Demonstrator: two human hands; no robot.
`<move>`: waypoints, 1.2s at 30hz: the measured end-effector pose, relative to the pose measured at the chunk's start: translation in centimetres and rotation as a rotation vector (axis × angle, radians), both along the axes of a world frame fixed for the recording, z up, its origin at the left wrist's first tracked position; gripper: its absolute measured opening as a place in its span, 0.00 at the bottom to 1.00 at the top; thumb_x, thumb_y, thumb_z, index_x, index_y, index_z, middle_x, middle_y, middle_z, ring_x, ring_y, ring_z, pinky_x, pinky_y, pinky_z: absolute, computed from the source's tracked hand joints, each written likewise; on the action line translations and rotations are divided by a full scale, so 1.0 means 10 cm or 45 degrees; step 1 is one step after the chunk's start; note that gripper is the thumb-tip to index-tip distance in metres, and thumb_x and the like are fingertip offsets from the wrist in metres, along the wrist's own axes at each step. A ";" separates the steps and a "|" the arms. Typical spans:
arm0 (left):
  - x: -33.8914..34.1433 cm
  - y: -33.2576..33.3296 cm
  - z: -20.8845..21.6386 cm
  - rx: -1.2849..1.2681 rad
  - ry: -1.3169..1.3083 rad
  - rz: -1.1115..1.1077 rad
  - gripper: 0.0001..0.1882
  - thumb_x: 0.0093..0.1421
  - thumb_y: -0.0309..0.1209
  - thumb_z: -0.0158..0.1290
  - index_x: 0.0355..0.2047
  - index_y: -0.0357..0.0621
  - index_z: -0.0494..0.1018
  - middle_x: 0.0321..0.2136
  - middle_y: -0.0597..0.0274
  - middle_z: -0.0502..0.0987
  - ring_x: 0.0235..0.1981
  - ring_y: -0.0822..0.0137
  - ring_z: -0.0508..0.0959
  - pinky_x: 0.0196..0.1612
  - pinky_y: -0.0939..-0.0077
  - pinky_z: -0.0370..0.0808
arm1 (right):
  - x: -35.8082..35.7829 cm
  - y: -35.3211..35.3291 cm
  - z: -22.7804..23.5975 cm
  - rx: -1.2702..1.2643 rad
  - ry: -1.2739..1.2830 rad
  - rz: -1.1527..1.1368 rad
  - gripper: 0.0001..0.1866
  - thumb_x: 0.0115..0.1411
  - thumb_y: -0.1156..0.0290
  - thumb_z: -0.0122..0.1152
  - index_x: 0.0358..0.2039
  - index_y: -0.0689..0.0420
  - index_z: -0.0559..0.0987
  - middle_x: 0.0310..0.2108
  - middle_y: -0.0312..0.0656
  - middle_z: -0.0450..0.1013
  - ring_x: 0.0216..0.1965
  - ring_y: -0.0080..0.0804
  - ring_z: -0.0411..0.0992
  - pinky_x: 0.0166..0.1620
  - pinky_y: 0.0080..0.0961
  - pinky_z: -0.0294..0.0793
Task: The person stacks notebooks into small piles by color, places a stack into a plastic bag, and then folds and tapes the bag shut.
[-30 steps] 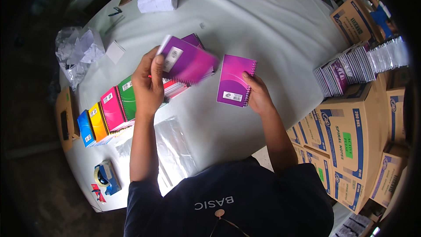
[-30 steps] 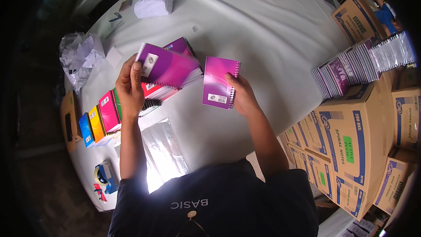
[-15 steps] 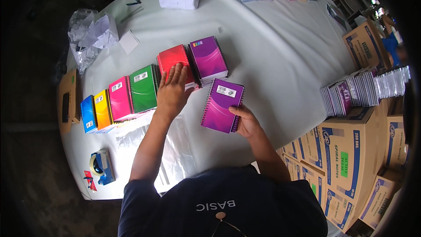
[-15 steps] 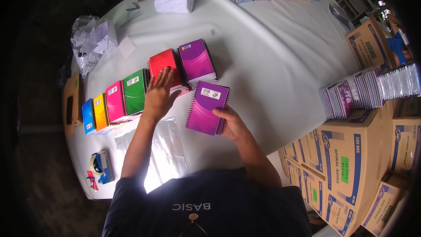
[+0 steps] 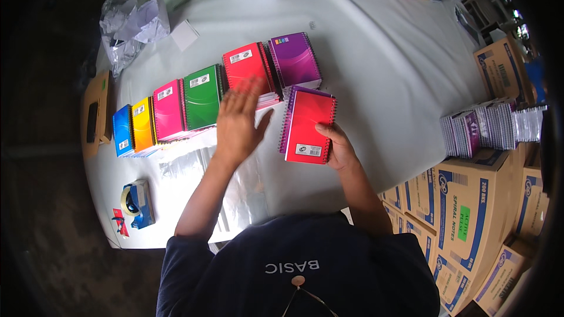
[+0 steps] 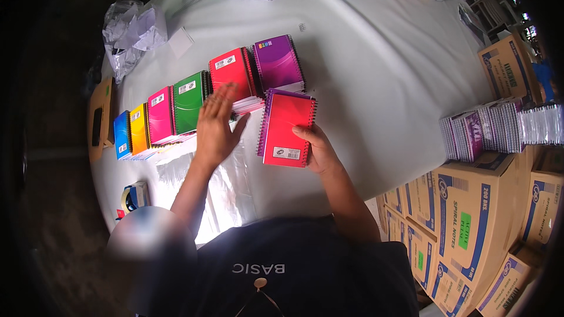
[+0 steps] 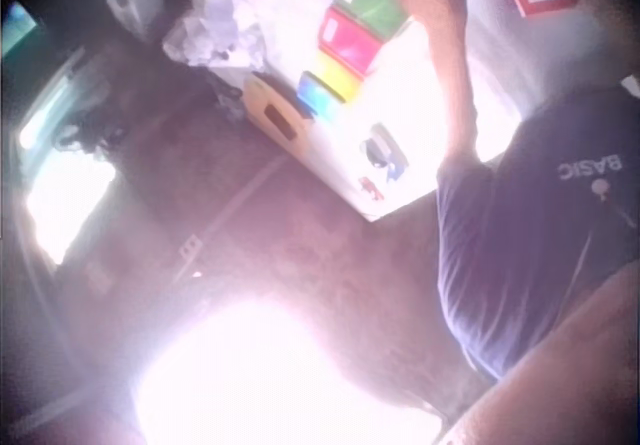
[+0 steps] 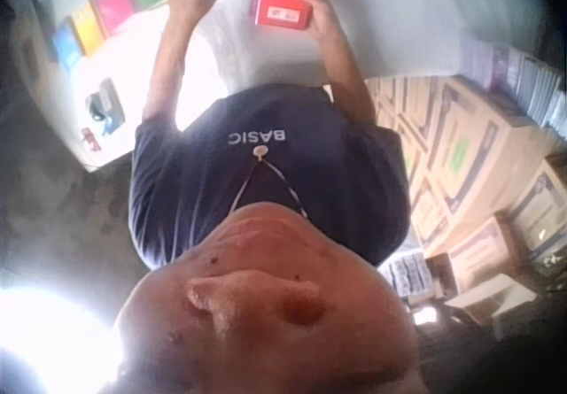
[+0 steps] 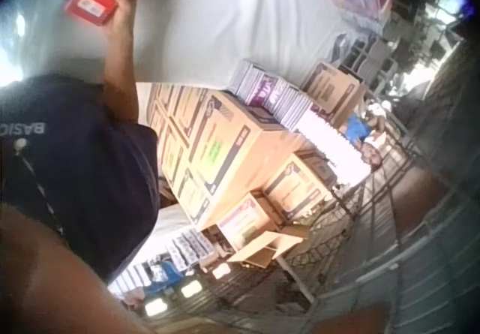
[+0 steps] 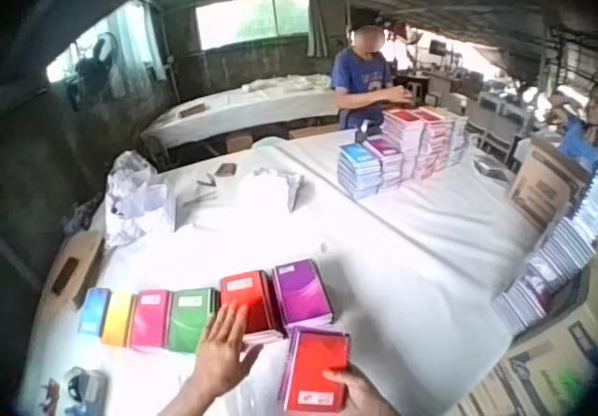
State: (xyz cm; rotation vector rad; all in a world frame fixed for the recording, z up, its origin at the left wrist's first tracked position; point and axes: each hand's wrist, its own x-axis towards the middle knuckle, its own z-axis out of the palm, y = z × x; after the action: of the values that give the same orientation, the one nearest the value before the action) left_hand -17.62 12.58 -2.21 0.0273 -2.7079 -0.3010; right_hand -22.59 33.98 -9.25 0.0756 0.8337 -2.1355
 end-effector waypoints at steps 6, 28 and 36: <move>-0.05 -0.32 -0.12 0.063 -0.060 -0.006 0.20 0.56 0.28 0.53 0.50 0.44 0.71 0.47 0.58 0.75 0.49 0.60 0.75 0.52 0.64 0.68 | -0.01 0.01 -0.20 -0.130 -0.025 0.038 0.23 0.60 0.64 0.52 0.53 0.61 0.66 0.46 0.45 0.71 0.44 0.34 0.74 0.46 0.34 0.76; 0.65 -0.75 0.32 0.561 -0.257 0.621 0.20 0.62 0.33 0.50 0.55 0.50 0.68 0.42 0.50 0.77 0.35 0.61 0.79 0.40 0.73 0.73 | 0.39 -0.48 -0.17 -0.360 -0.351 0.147 0.27 0.56 0.68 0.54 0.56 0.59 0.62 0.51 0.45 0.68 0.50 0.36 0.69 0.53 0.38 0.70; 0.59 -0.27 0.44 1.538 0.101 -0.707 0.12 0.48 0.17 0.45 0.33 0.40 0.73 0.33 0.54 0.77 0.41 0.59 0.76 0.49 0.63 0.69 | 0.32 -0.38 -0.24 -0.280 -0.231 0.260 0.28 0.58 0.62 0.53 0.56 0.61 0.62 0.49 0.46 0.68 0.49 0.35 0.69 0.53 0.32 0.69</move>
State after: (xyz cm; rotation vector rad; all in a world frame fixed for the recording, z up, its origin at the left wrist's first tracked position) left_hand -11.72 9.89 2.21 -0.3722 -1.9912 -1.9474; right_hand -19.35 30.18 -11.68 0.0658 0.4770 -1.9797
